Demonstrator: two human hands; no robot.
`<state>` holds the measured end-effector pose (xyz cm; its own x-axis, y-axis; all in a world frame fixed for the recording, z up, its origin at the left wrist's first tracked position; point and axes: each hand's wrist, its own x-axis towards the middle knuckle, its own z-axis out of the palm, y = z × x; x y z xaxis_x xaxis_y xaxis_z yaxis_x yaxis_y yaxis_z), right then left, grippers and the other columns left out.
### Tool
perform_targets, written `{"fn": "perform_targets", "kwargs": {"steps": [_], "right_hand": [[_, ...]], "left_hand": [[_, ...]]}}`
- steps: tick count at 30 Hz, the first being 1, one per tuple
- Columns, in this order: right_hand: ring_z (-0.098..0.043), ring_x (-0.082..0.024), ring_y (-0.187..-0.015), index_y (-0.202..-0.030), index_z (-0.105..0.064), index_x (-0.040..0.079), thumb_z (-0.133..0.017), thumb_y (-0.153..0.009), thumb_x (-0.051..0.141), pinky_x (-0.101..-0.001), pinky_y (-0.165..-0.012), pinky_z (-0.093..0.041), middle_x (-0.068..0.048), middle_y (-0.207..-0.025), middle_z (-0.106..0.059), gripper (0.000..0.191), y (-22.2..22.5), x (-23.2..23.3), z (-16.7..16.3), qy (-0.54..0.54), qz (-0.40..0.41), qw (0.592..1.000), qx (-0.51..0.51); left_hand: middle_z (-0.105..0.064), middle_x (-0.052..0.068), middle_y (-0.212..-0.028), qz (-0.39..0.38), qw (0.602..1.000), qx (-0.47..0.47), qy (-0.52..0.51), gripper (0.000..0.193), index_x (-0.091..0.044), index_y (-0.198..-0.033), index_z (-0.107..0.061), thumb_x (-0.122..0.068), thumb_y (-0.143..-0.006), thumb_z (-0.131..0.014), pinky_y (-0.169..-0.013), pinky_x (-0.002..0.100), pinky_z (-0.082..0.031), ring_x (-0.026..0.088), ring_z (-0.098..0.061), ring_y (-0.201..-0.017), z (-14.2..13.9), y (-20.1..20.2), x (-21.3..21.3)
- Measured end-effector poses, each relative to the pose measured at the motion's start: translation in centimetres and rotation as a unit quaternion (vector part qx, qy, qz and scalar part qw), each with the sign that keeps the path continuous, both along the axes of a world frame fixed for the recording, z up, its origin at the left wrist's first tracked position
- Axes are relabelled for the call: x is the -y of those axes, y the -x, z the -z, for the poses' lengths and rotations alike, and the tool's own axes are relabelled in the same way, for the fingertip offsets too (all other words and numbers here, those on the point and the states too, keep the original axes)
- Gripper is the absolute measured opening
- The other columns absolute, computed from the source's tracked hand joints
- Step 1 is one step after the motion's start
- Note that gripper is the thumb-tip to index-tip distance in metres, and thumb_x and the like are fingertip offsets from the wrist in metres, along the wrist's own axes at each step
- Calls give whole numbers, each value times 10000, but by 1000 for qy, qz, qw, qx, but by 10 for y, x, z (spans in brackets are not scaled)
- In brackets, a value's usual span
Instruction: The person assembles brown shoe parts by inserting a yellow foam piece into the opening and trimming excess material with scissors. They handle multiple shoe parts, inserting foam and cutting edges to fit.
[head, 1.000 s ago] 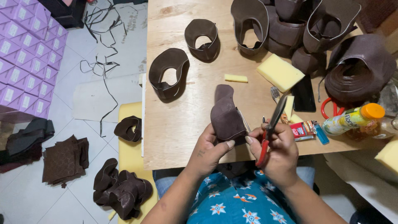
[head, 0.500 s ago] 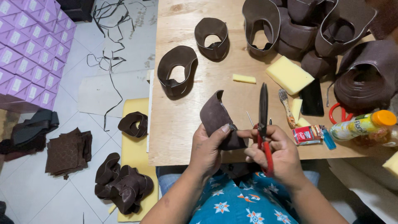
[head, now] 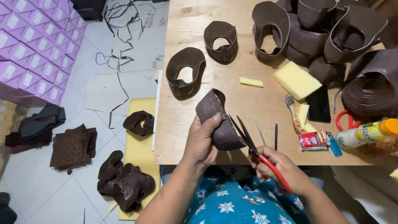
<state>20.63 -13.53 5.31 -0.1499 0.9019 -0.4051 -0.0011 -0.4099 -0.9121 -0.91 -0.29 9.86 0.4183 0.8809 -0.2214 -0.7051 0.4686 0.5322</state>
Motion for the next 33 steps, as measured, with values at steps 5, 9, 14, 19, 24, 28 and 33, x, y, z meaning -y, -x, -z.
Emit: {"fn": "perform_targets", "kwargs": {"steps": [5,9,14,19,24,28,33], "right_hand": [[-640,-134,-673,-1152,-631,-11,-664,-905,327,-291,-589,-558,-68,-848,-652,421,0,7,-5,3,-32,994,-102],[-628,-137,-566,-1096,-638,-21,-665,-899,347,-269,-490,-500,-61,-779,-656,418,2,10,-10,33,-26,996,-74],[-623,-158,-497,-1081,-661,-21,-658,-893,292,-295,-431,-503,-79,-732,-658,366,7,11,-11,99,13,994,-41],[-615,-151,-496,-1079,-681,-22,-668,-890,252,-290,-430,-501,-72,-719,-641,333,9,12,-10,113,30,993,-25],[-599,-145,-476,-1060,-698,-30,-684,-886,245,-283,-414,-480,-77,-706,-636,326,10,12,-9,95,26,995,-8],[-567,-143,-445,-1055,-704,-49,-687,-876,235,-280,-398,-460,-79,-689,-622,336,13,14,-5,100,36,994,-20],[-551,-128,-433,-1065,-700,-57,-674,-892,289,-262,-385,-452,-70,-675,-619,387,15,20,3,88,54,994,-44]], "left_hand": [[-675,73,-1139,-54,997,14,-44,349,-57,-1278,-575,-32,-946,-682,-926,373,-587,168,-676,-1009,4,0,-2],[-684,78,-1151,-83,995,8,-59,364,-57,-1296,-580,-39,-951,-693,-933,364,-587,168,-677,-1021,7,-4,-2],[-691,78,-1166,-100,994,1,-46,387,-71,-1303,-566,-42,-936,-687,-935,371,-591,172,-685,-1043,7,-7,-1],[-690,82,-1169,-105,993,4,-46,377,-71,-1298,-564,-35,-942,-681,-932,370,-596,171,-688,-1040,7,-7,1],[-697,87,-1148,-108,992,-8,-57,333,-59,-1279,-579,-21,-964,-680,-912,351,-595,165,-690,-1019,9,-6,2],[-701,79,-1144,-124,990,-1,-73,335,-67,-1281,-581,-16,-963,-672,-902,342,-595,159,-690,-1011,9,-8,5],[-695,85,-1171,-138,987,8,-84,346,-63,-1302,-577,-18,-972,-672,-923,352,-592,163,-688,-1032,8,-10,8]]}}
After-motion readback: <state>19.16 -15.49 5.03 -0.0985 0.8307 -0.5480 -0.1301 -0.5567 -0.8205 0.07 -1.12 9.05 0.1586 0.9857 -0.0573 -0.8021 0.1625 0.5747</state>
